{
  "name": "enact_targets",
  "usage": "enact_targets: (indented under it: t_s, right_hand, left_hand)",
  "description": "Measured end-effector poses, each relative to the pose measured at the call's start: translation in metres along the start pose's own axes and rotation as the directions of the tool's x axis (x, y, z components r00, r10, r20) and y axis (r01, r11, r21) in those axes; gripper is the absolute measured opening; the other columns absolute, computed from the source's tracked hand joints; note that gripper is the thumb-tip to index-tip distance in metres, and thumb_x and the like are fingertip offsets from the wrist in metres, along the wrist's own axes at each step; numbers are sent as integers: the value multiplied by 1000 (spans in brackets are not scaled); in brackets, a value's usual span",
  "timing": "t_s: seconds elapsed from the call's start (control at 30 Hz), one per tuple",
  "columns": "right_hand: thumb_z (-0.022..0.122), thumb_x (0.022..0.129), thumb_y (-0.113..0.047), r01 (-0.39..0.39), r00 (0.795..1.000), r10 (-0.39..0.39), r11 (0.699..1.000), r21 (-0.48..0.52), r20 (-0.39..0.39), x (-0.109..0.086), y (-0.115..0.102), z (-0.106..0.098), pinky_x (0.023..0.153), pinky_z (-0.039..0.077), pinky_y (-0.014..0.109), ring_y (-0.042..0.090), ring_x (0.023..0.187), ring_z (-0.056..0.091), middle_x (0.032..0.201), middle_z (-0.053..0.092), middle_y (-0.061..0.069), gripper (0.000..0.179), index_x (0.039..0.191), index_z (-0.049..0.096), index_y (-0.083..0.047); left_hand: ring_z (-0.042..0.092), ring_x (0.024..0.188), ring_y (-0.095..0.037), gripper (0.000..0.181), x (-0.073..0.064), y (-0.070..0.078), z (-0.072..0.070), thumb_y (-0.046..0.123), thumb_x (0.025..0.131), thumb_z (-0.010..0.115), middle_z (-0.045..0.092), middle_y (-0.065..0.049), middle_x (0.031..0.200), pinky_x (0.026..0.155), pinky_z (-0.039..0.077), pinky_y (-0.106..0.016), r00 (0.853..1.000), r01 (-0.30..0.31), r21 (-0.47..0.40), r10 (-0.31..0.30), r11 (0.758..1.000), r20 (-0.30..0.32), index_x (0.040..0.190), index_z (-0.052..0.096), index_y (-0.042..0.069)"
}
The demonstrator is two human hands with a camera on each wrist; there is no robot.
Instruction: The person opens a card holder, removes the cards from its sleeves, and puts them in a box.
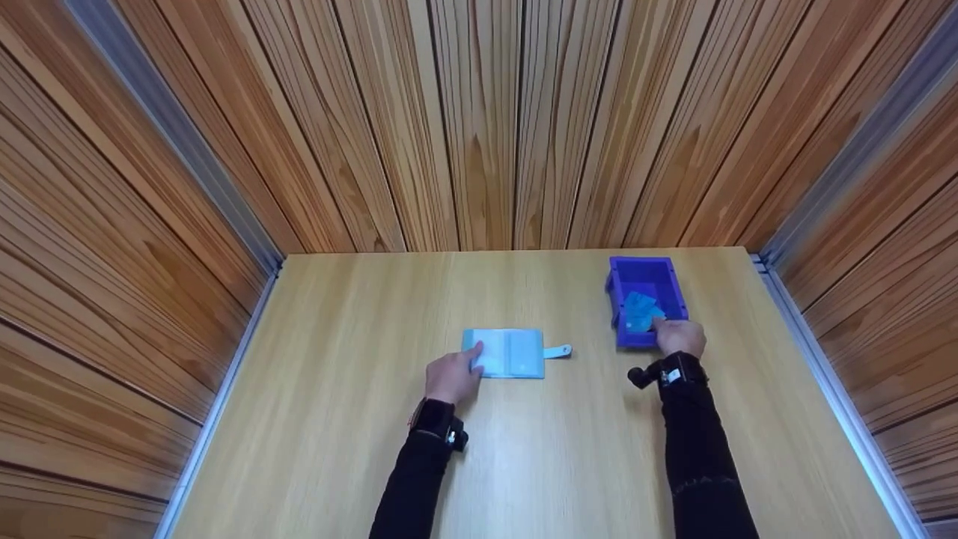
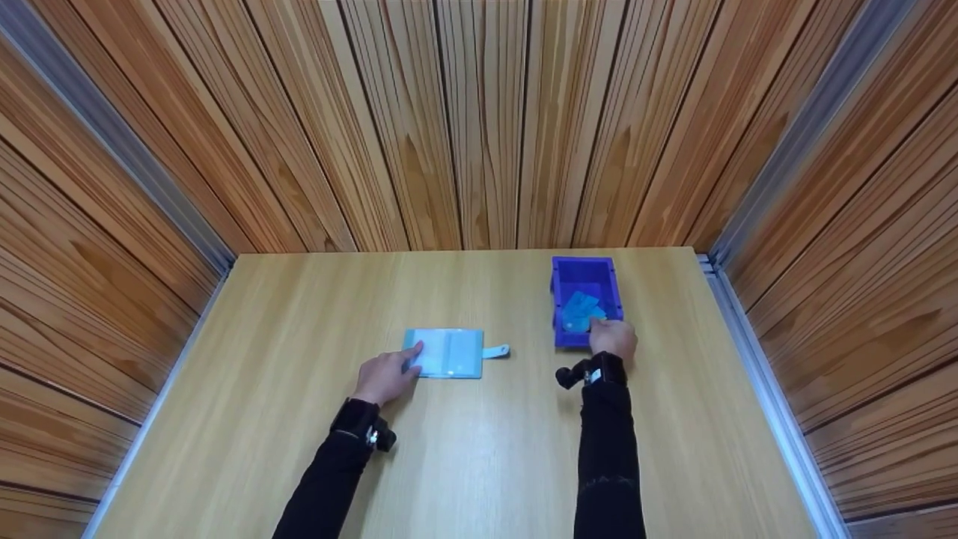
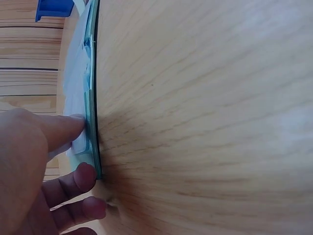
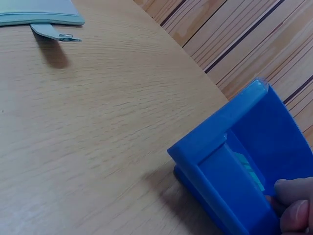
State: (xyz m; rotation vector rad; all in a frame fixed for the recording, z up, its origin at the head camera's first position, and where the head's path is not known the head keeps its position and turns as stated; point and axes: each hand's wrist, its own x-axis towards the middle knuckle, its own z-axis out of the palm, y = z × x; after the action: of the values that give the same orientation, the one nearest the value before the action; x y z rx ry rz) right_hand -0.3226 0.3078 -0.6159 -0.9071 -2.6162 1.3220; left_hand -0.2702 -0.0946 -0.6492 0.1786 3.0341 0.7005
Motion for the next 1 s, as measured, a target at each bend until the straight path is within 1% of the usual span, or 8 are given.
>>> enact_targets:
  t_s: [0.17, 0.27, 0.37, 0.5, 0.6, 0.77, 0.87, 1.0]
  right_hand:
    - [66, 98, -31, 16, 1000, -16, 999, 47, 15, 1, 6, 0, 107, 47, 49, 42, 123, 63, 125, 70, 24, 43, 123, 73, 3]
    - [66, 99, -32, 44, 998, -46, 997, 68, 29, 2, 9, 0, 104, 48, 47, 39, 114, 65, 109, 77, 22, 45, 126, 71, 3]
    - [65, 101, -32, 96, 995, -98, 992, 76, 25, 2, 9, 0, 91, 49, 38, 25, 91, 69, 84, 76, 12, 44, 125, 72, 3]
    - [69, 100, -26, 238, 971, -234, 964, 120, -47, -2, -3, 8, 75, 45, 25, 5, 73, 58, 83, 70, 2, 36, 123, 74, 1]
    - [72, 98, -21, 377, 926, -373, 911, 166, -59, -11, -20, 21, 68, 44, 18, 3, 71, 56, 86, 70, 7, 29, 120, 76, -2]
    - [74, 95, -14, 545, 816, -569, 817, 188, 107, -35, -42, 51, 68, 45, 18, 9, 73, 58, 82, 68, 8, 26, 117, 77, 0]
    - [76, 94, -15, 595, 756, -610, 792, 141, 237, -50, -45, 71, 70, 46, 22, 10, 75, 58, 82, 69, 5, 26, 117, 77, -2]
    - [77, 94, -22, 620, 707, -579, 784, 40, 405, -68, -42, 93, 66, 45, 26, 10, 68, 57, 79, 67, -1, 32, 124, 75, -9]
  left_hand:
    - [73, 96, -31, 48, 1, 2, 0, 30, 99, 70, 76, -13, 116, 82, 54, -42, 1000, 15, 0, -15, 1000, 21, 146, 60, 25]
    - [69, 84, -26, 49, 2, 2, 0, 31, 100, 69, 77, -11, 98, 81, 53, -40, 999, 20, 0, -20, 1000, 33, 147, 59, 25]
    - [62, 73, -22, 49, 3, 1, 0, 31, 100, 68, 72, -9, 84, 78, 52, -38, 999, 18, 4, -18, 1000, 37, 148, 58, 25]
    - [66, 79, -23, 48, 3, 0, 0, 31, 100, 67, 77, -11, 102, 82, 53, -40, 999, 21, 6, -21, 1000, 33, 147, 58, 25]
    - [69, 87, -26, 48, 3, 0, -1, 30, 101, 67, 76, -12, 116, 87, 53, -42, 999, 31, 0, -31, 1000, 31, 148, 58, 24]
    - [71, 97, -30, 48, 1, 1, -2, 29, 101, 68, 75, -13, 119, 88, 53, -44, 999, 26, 4, -26, 1000, 29, 147, 59, 24]
    - [72, 103, -33, 48, 1, 2, -1, 28, 99, 69, 74, -14, 125, 87, 54, -46, 1000, 14, 12, -14, 1000, 18, 146, 61, 23]
    - [71, 108, -34, 47, 2, 3, 0, 28, 99, 69, 72, -13, 129, 89, 54, -46, 1000, 8, 5, -8, 1000, 15, 145, 61, 22]
